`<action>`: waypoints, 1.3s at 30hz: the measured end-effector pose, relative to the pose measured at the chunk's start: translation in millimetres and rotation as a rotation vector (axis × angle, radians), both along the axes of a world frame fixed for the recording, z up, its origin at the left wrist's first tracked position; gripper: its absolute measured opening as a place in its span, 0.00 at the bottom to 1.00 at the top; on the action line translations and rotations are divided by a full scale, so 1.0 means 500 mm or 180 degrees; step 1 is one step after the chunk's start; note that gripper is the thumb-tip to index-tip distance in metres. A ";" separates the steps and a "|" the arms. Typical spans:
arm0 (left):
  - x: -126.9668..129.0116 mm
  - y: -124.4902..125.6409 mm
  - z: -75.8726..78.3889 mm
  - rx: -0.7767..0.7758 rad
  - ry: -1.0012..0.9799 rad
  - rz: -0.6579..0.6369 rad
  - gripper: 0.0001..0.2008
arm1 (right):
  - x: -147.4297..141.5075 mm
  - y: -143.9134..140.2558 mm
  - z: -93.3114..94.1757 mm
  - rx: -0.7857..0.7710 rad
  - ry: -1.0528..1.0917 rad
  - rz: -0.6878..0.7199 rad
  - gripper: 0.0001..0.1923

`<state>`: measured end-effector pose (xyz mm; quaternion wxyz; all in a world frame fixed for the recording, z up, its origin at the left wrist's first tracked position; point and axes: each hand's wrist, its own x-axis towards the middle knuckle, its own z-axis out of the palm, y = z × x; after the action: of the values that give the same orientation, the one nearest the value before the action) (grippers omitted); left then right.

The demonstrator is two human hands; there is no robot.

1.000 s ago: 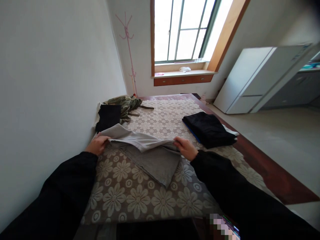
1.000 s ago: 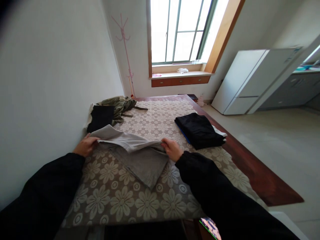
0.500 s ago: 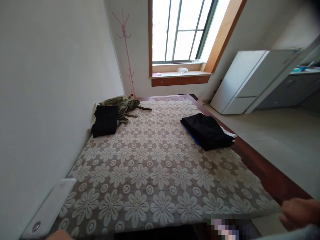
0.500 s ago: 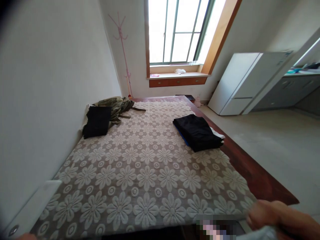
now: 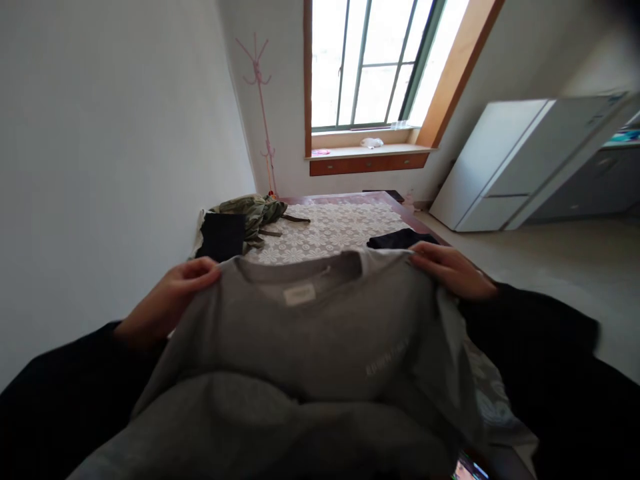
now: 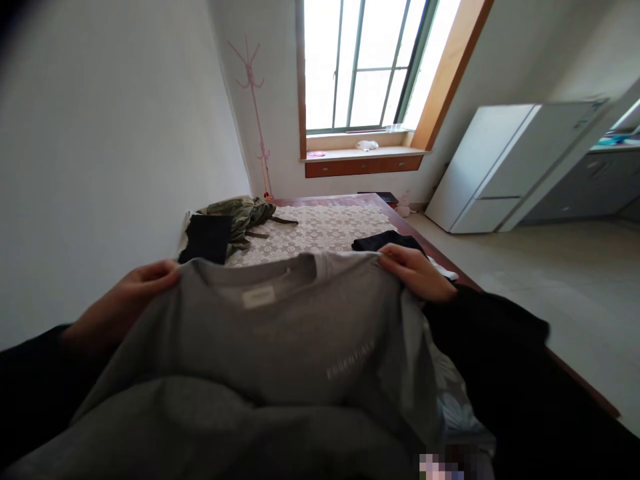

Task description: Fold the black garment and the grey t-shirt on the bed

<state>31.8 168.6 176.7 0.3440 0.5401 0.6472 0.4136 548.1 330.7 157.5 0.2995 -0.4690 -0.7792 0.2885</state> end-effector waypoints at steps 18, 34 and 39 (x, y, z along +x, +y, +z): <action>-0.065 -0.025 -0.230 -0.1050 0.2153 0.0220 0.25 | -0.072 0.119 -0.264 0.0702 -0.2434 0.0178 0.19; -0.050 -0.101 -0.112 -0.0461 -0.0147 0.1084 0.42 | -0.037 0.044 -0.130 -0.0339 -0.0910 0.1002 0.29; -0.054 -0.085 0.041 -0.0014 0.0106 0.1260 0.38 | -0.004 0.007 0.037 0.0559 -0.0498 0.0366 0.25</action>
<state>5.0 126.3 197.2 0.2464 0.4083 0.7473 0.4628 546.3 334.3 175.8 0.2608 -0.4166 -0.8480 0.1984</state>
